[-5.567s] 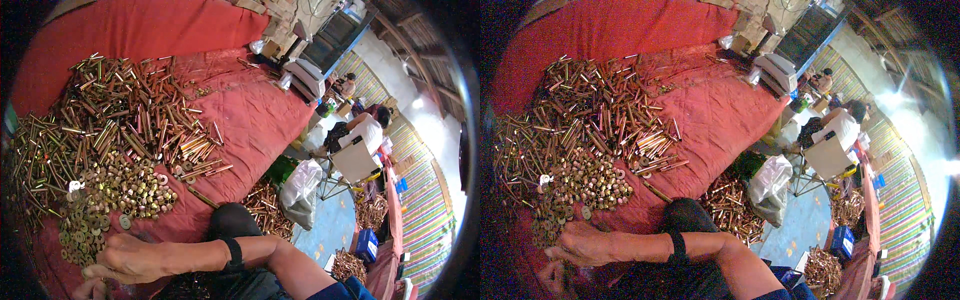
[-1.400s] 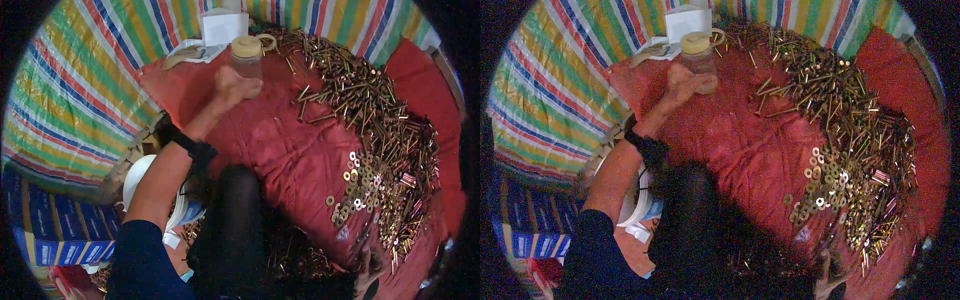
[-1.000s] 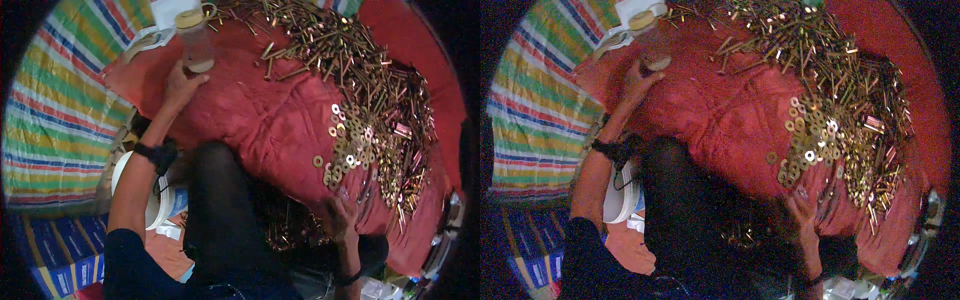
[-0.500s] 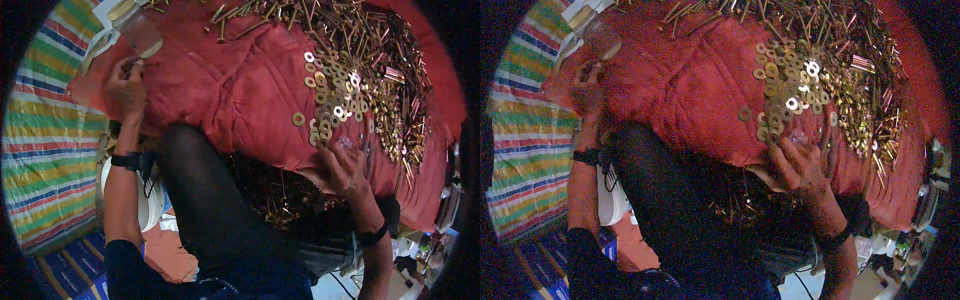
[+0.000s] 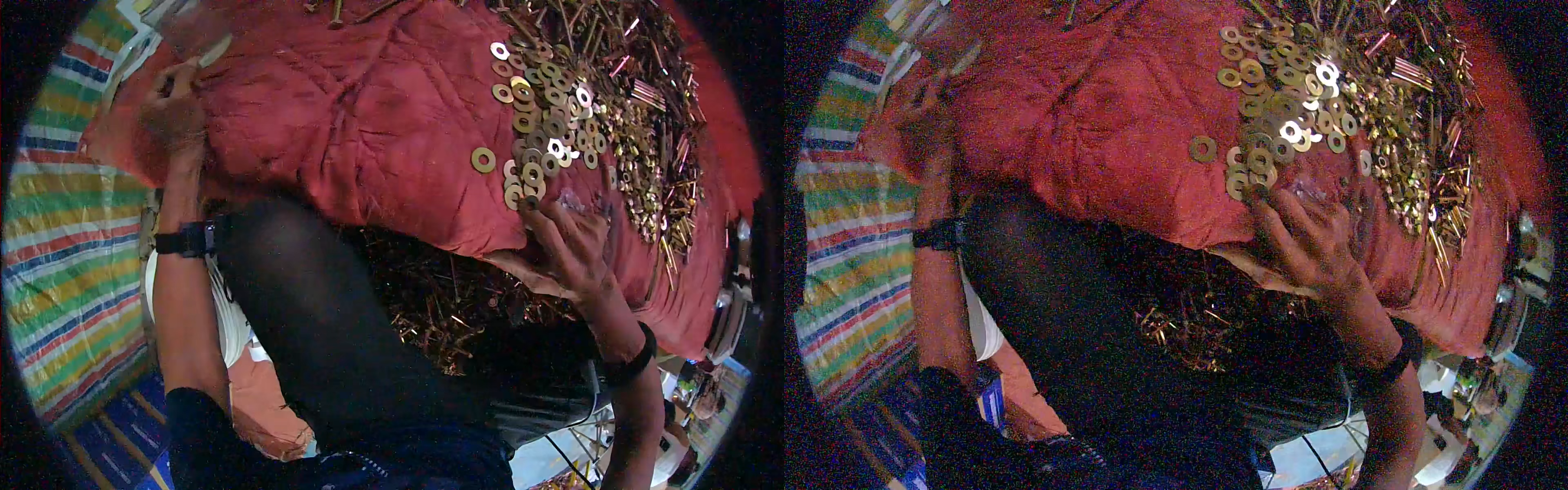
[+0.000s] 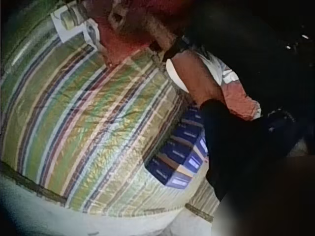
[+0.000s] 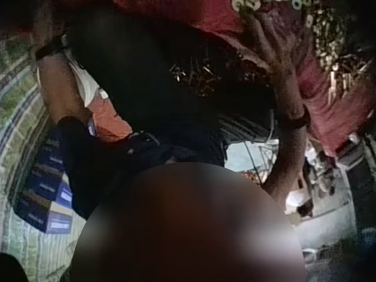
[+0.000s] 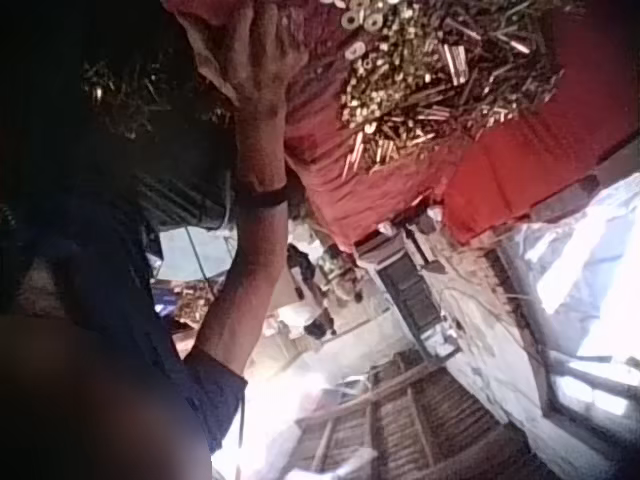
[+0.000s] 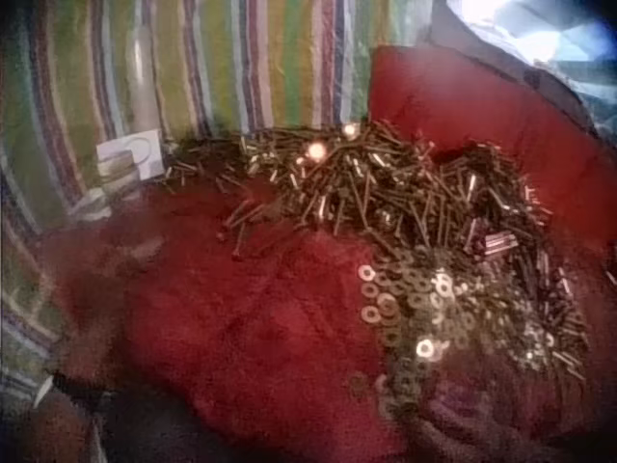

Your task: The person sits on the floor and assembles metal fasteners by hand, inserting small cylindrical pieces into longer rods and stacking them. They also use a metal tube to sort and move piles of fasteners on a red cloth-covered table.

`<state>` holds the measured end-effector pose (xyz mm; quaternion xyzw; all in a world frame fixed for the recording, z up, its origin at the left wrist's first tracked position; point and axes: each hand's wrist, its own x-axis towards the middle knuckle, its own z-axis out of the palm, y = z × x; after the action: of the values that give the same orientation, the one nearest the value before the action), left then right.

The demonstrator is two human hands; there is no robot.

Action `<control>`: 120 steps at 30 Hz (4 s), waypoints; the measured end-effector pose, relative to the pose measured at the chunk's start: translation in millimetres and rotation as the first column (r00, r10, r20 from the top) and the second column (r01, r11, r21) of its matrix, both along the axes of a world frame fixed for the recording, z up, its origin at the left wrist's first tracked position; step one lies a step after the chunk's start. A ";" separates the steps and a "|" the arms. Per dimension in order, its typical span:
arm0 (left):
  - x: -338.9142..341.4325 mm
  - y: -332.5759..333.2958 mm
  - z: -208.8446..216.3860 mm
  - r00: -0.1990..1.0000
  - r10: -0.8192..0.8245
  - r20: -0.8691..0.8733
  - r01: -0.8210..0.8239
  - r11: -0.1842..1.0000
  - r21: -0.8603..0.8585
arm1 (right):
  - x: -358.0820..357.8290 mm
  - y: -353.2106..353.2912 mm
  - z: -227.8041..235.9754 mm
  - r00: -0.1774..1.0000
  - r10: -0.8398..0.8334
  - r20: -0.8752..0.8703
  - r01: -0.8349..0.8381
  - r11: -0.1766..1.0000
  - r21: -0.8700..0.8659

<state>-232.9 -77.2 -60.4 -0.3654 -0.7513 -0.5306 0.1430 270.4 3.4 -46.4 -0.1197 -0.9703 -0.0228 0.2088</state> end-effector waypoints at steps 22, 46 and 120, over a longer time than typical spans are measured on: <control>39.7 -96.8 5.7 0.007 -0.836 0.549 0.975 0.128 0.183 | -2.4 1.2 0.5 0.998 -0.057 0.020 0.059 0.992 -0.115; 118.0 -28.8 -137.2 0.750 -0.485 0.450 0.614 0.256 -0.747 | 8.9 2.7 15.0 0.983 -0.089 0.161 0.129 0.958 -0.255; -0.2 117.7 -155.1 0.982 -0.145 0.125 0.191 0.738 -0.647 | 46.0 7.6 -22.3 0.999 0.039 0.037 -0.024 0.938 -0.345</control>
<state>-233.1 40.5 -215.5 -0.4410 -0.8576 -0.2559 -0.0676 316.4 11.0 -68.7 -0.1382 -0.9655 0.1480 0.1637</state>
